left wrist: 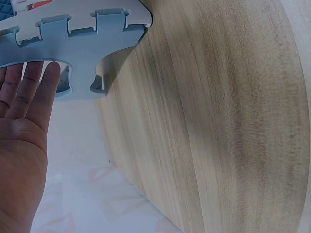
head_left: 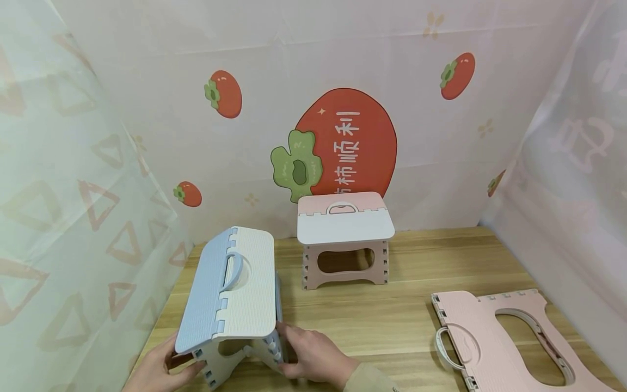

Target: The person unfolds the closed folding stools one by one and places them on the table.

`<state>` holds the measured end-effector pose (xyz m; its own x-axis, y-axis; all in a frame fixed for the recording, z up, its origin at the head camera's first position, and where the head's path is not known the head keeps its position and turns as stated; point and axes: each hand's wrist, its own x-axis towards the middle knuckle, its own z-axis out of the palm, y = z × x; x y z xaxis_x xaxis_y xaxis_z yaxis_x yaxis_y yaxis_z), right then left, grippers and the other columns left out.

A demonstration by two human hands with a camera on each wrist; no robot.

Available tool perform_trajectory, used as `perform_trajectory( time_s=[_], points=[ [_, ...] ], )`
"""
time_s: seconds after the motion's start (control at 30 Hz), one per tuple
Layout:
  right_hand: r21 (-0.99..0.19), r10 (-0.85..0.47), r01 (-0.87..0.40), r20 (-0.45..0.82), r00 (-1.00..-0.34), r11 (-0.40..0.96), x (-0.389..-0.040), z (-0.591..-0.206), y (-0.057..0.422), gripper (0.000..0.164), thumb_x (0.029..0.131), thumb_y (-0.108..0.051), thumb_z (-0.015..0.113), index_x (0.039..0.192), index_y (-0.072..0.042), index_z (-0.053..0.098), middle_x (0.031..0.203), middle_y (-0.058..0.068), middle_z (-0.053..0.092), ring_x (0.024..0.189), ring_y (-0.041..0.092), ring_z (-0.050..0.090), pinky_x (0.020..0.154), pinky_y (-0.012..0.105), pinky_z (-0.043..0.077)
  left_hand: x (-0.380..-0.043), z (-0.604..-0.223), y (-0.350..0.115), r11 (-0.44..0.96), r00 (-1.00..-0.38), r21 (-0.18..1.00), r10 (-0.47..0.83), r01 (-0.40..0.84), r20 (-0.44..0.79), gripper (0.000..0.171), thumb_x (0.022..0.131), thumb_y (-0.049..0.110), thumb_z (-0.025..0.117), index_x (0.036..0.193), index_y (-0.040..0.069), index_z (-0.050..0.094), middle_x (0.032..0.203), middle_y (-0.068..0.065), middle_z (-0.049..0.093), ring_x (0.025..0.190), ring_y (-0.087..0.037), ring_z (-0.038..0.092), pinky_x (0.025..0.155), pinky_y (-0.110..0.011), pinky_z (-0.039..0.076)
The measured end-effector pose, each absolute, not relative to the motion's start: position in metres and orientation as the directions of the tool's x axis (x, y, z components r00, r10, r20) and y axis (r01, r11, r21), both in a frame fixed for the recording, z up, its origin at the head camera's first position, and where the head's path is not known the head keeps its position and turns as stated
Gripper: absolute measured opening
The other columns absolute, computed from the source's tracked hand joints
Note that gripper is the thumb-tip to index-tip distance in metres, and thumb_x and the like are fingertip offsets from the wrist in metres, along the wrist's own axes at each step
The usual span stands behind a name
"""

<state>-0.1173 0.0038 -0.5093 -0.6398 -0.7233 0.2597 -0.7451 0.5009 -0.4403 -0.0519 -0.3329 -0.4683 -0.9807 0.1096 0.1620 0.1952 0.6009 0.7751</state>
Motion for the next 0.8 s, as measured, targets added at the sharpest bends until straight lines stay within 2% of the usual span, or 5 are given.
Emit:
perform_trajectory(
  time_s=[0.63,0.7,0.8],
  points=[
    [-0.452,-0.723,-0.740,0.255,-0.642,0.498,-0.1173,-0.5079,0.0041,0.071,0.088,-0.034,0.078,0.148,-0.010,0.047,0.127,0.003,0.069,0.105,0.005,0.066,0.080,0.017,0.055,-0.0522,-0.4672,-0.3352,0.610,-0.987,0.776,0.089,0.162,0.135,0.061,0.080,0.007,0.087,0.134,-0.004,0.060,0.117,0.021,0.062,0.099,0.007,0.063,0.076,-0.025,0.062],
    [-0.454,-0.723,-0.739,0.253,-0.643,0.498,-0.1171,-0.5075,0.0042,0.071,0.088,-0.034,0.078,0.148,-0.009,0.047,0.128,0.004,0.069,0.105,0.005,0.066,0.080,0.017,0.055,-0.0517,-0.4676,-0.3356,0.612,-0.987,0.774,0.087,0.161,0.137,0.061,0.080,0.007,0.087,0.134,-0.004,0.060,0.118,0.015,0.065,0.098,0.007,0.064,0.075,-0.025,0.062],
    [-0.463,-0.725,-0.733,0.241,-0.645,0.499,-0.1172,-0.5069,0.0044,0.072,0.089,-0.034,0.078,0.149,-0.009,0.047,0.129,0.004,0.068,0.108,0.006,0.066,0.083,0.017,0.055,-0.0512,-0.4686,-0.3361,0.614,-0.985,0.771,0.091,0.169,0.144,0.060,0.080,0.005,0.086,0.132,-0.006,0.060,0.120,-0.005,0.069,0.098,0.007,0.063,0.074,-0.025,0.062]
  ],
)
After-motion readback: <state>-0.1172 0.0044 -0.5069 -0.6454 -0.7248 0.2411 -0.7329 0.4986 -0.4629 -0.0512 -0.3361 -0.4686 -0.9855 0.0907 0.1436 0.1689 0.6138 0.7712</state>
